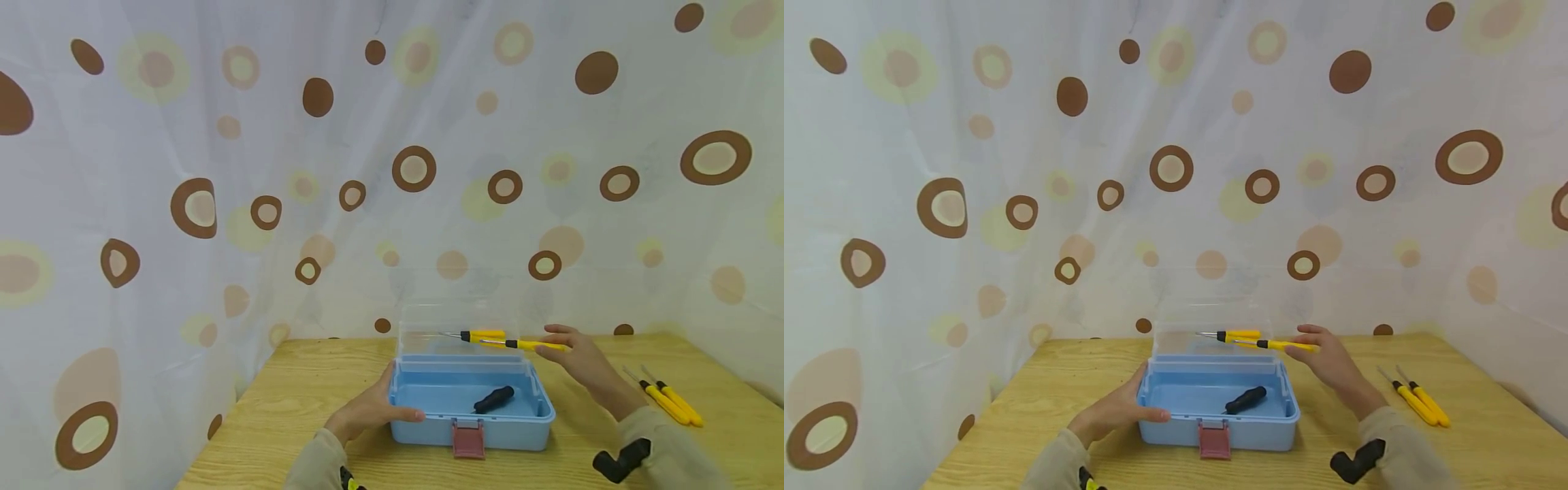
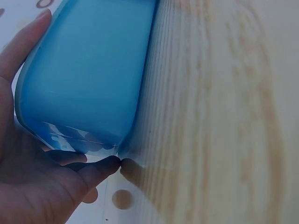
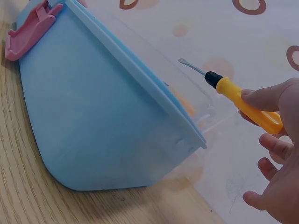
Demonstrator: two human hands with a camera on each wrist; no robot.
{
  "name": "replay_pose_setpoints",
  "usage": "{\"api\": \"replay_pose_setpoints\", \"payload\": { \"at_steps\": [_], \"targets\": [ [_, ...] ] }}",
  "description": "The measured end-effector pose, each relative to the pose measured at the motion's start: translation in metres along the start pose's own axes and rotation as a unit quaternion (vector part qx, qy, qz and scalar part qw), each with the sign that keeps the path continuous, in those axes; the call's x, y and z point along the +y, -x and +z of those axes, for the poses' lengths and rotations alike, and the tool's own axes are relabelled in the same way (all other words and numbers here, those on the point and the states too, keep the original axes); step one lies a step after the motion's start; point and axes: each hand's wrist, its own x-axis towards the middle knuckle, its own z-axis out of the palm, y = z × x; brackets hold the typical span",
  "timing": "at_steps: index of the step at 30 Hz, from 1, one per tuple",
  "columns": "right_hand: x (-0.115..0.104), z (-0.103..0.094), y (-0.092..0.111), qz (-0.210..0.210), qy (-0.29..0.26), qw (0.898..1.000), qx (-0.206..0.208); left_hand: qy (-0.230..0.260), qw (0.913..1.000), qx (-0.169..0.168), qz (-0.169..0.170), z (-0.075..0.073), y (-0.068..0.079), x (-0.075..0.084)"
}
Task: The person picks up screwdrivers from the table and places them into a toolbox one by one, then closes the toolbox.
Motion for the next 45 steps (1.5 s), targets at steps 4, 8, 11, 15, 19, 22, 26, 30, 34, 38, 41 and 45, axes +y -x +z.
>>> {"api": "replay_pose_setpoints", "payload": {
  "at_steps": [4,8,11,15,19,22,26,30,34,38,41,45],
  "targets": [
    [-0.004,0.010,-0.002,-0.004,-0.002,1.000,0.009,-0.002,1.0000,0.000,0.001,0.000,-0.001,0.000],
    [-0.009,0.019,-0.006,-0.003,-0.004,1.000,0.012,-0.002,1.0000,0.000,0.002,0.000,-0.001,0.000],
    [-0.013,0.025,-0.008,-0.004,-0.002,1.000,0.013,0.007,1.0000,-0.003,0.006,0.000,-0.001,0.000],
    [-0.020,0.033,-0.010,-0.014,0.009,1.000,0.013,0.011,0.9999,-0.004,0.004,0.000,0.000,0.001],
    [-0.032,0.038,-0.009,-0.025,0.013,1.000,0.007,0.009,1.0000,-0.002,0.000,0.000,0.000,0.002],
    [-0.036,0.041,-0.008,-0.027,0.009,1.000,0.005,0.012,0.9999,-0.002,0.002,0.001,0.000,0.002],
    [-0.035,0.044,-0.009,-0.024,0.009,1.000,0.003,0.012,0.9999,-0.002,0.004,0.001,-0.001,0.001],
    [-0.033,0.048,-0.011,-0.023,0.006,1.000,0.005,0.009,0.9999,-0.002,0.007,0.001,-0.002,-0.001],
    [-0.033,0.051,-0.011,-0.030,0.007,1.000,-0.001,0.011,0.9999,-0.002,0.012,0.002,-0.002,-0.001],
    [-0.035,0.050,-0.010,-0.038,0.018,0.999,-0.006,0.012,0.9999,-0.003,0.008,0.002,-0.001,-0.001],
    [-0.038,0.044,-0.008,-0.046,0.024,0.999,-0.002,0.016,0.9998,-0.006,0.011,0.002,-0.001,-0.001],
    [-0.043,0.031,-0.006,-0.062,0.013,0.998,0.011,0.016,0.9997,-0.008,0.016,0.001,-0.002,-0.001]
  ]
}}
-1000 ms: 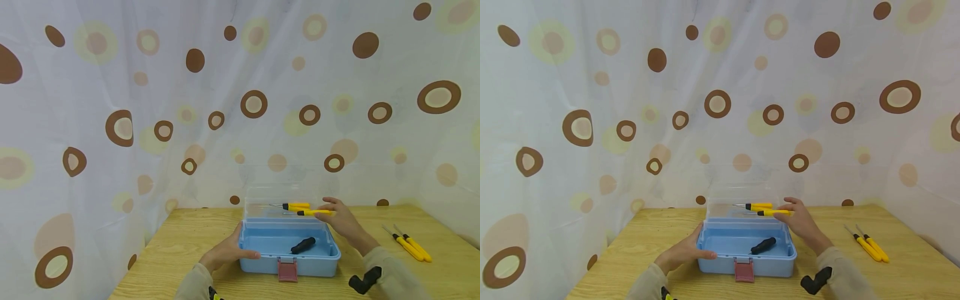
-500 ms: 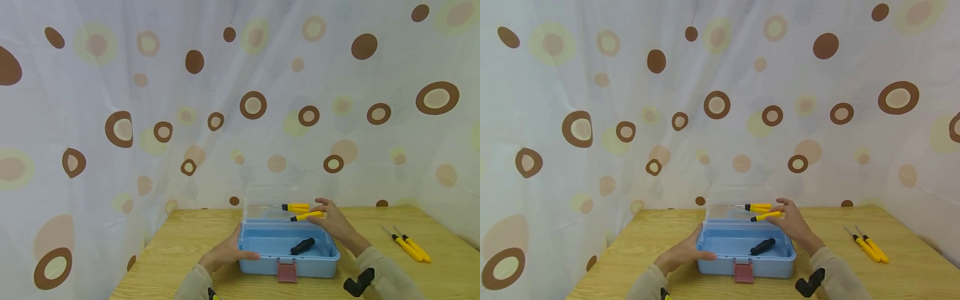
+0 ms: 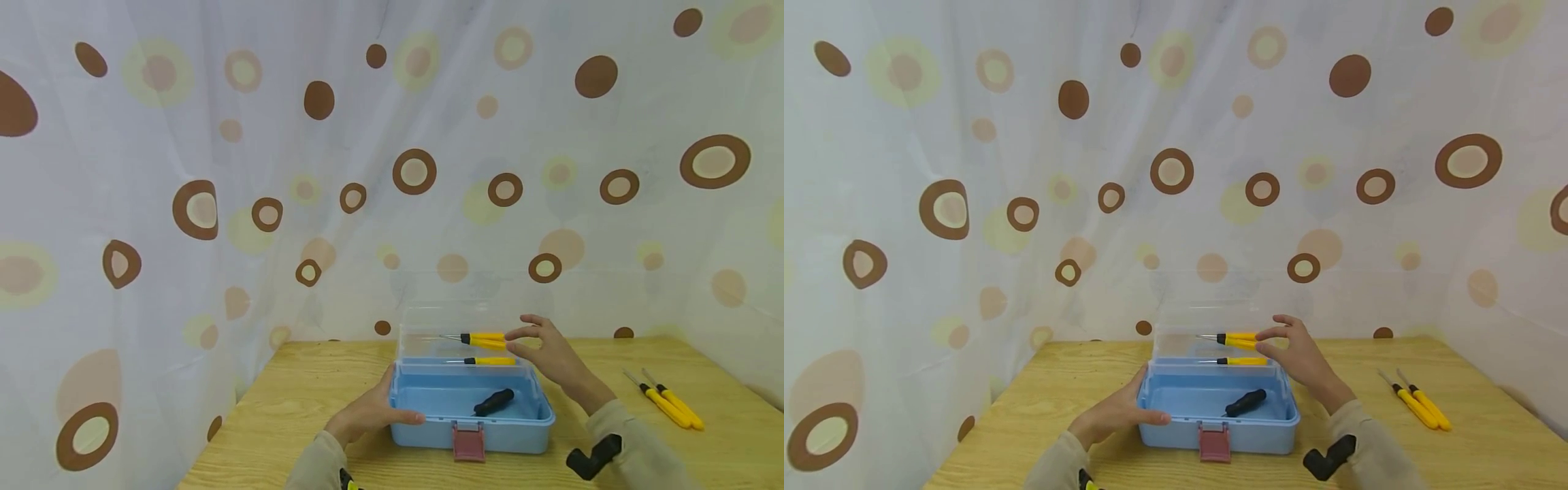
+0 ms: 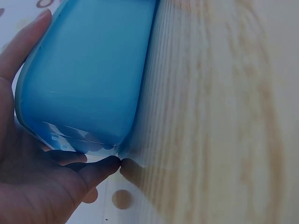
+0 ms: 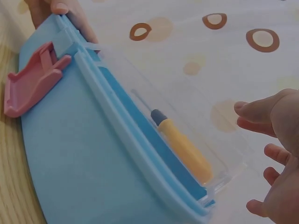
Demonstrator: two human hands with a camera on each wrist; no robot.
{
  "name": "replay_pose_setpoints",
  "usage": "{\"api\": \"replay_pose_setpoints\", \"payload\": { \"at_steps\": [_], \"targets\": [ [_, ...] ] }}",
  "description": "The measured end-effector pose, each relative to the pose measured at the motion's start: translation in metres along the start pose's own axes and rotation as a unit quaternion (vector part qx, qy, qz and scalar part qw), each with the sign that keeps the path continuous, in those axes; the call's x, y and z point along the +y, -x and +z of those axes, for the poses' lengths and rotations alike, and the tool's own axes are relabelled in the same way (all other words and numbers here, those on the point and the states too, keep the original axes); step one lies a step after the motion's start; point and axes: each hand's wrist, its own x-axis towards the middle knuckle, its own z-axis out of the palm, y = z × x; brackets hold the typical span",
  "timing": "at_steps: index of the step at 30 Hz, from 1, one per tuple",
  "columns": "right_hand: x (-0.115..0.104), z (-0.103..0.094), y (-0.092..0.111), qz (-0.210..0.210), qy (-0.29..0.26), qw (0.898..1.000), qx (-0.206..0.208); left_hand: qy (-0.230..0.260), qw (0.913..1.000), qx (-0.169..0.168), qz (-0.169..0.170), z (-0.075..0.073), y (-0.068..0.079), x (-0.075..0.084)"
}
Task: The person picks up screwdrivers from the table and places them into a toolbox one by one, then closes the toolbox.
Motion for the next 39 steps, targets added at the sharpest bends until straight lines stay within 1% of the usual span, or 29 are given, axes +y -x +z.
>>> {"api": "replay_pose_setpoints", "payload": {
  "at_steps": [2,5,12,20,25,32,39],
  "targets": [
    [-0.001,-0.005,0.000,-0.004,-0.002,1.000,0.004,-0.001,1.0000,0.001,0.000,-0.001,0.000,0.000],
    [-0.002,-0.009,0.000,0.001,-0.006,1.000,0.000,0.001,1.0000,0.000,0.000,-0.002,0.000,-0.001],
    [-0.002,-0.008,0.002,0.004,0.000,1.000,-0.018,-0.004,1.0000,0.003,-0.003,-0.001,0.000,0.001],
    [-0.001,-0.010,0.002,0.003,0.008,1.000,-0.019,-0.003,0.9999,0.005,-0.010,-0.002,0.001,0.000],
    [0.005,-0.011,0.000,0.008,0.012,1.000,-0.016,-0.004,1.0000,0.003,-0.008,-0.002,0.001,0.001],
    [0.006,-0.015,0.002,0.023,0.017,0.999,-0.018,-0.014,0.9997,0.010,-0.016,-0.002,0.001,0.002],
    [0.016,-0.028,0.007,0.010,0.026,0.999,-0.026,-0.006,1.0000,0.001,0.001,-0.002,0.000,0.000]
  ]
}}
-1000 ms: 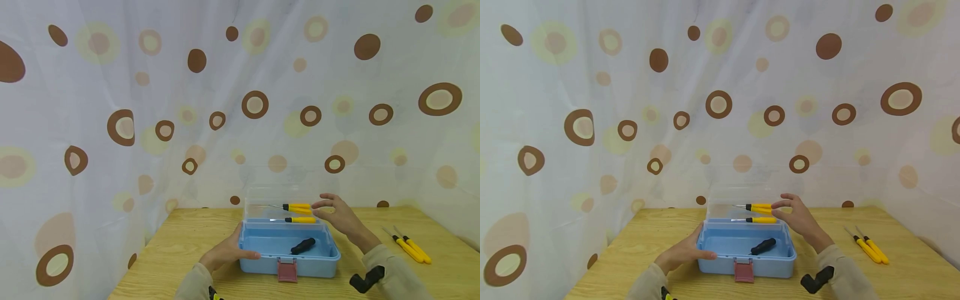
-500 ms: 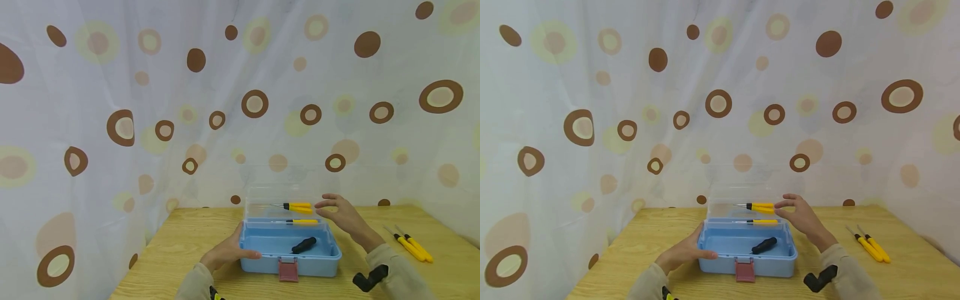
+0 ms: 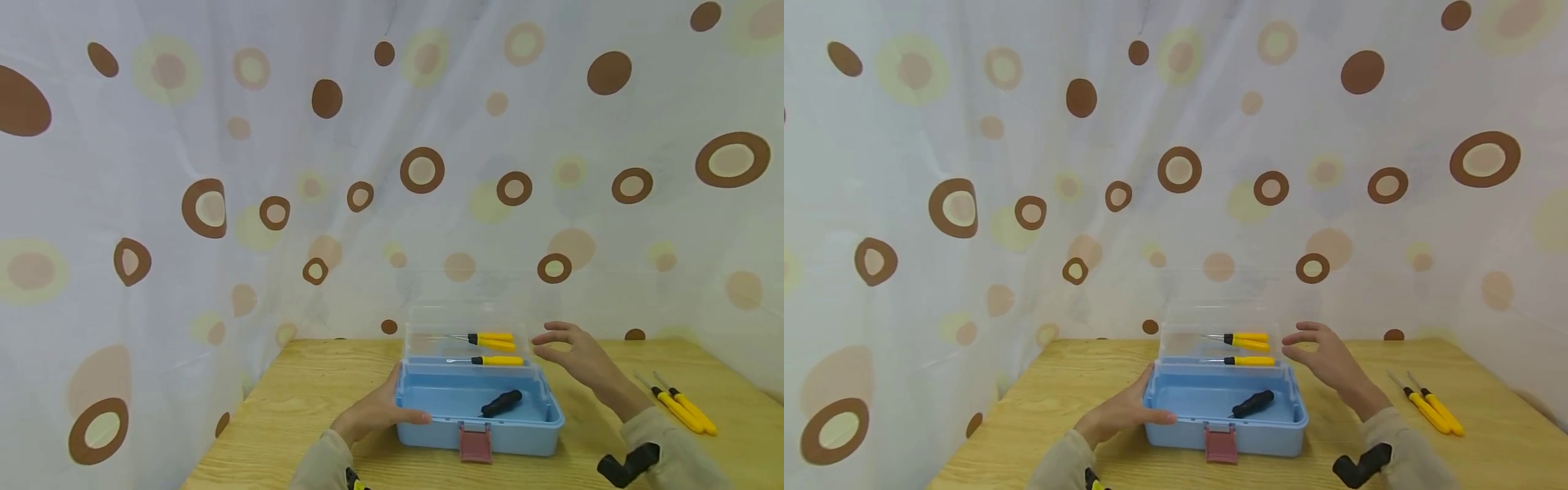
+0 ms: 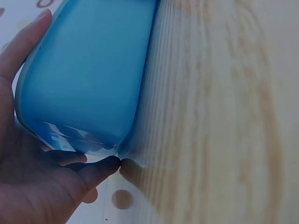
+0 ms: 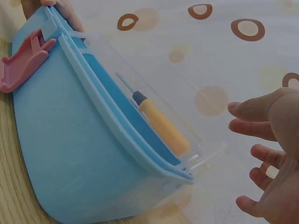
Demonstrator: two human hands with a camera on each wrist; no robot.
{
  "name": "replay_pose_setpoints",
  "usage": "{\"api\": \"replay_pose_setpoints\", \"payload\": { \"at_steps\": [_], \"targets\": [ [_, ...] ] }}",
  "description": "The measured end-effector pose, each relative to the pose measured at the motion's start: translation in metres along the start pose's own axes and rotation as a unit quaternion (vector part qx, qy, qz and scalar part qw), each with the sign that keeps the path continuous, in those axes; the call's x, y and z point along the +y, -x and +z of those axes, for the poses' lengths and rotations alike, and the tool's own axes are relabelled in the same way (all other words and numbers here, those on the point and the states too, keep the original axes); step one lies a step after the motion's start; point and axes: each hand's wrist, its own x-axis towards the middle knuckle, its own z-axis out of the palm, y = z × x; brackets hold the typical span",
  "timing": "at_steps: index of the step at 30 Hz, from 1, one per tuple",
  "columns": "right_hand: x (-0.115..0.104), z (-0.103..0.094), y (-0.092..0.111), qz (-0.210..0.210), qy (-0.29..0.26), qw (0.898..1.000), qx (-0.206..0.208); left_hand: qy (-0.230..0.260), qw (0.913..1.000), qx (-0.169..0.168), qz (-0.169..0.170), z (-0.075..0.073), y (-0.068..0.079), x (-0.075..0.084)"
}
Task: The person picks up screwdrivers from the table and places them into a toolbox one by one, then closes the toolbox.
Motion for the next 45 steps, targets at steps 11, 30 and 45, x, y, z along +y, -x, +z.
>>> {"api": "replay_pose_setpoints", "payload": {
  "at_steps": [11,30,45],
  "targets": [
    [0.010,-0.023,0.016,0.020,0.003,1.000,0.002,0.008,0.9999,0.004,-0.007,0.000,0.000,-0.002],
    [0.034,-0.054,0.040,0.036,0.007,0.999,0.005,0.014,0.9999,-0.005,0.008,0.000,-0.002,-0.001],
    [0.050,-0.070,0.049,0.054,0.015,0.998,0.000,0.011,0.9999,-0.003,0.005,0.001,-0.001,-0.001]
  ]
}}
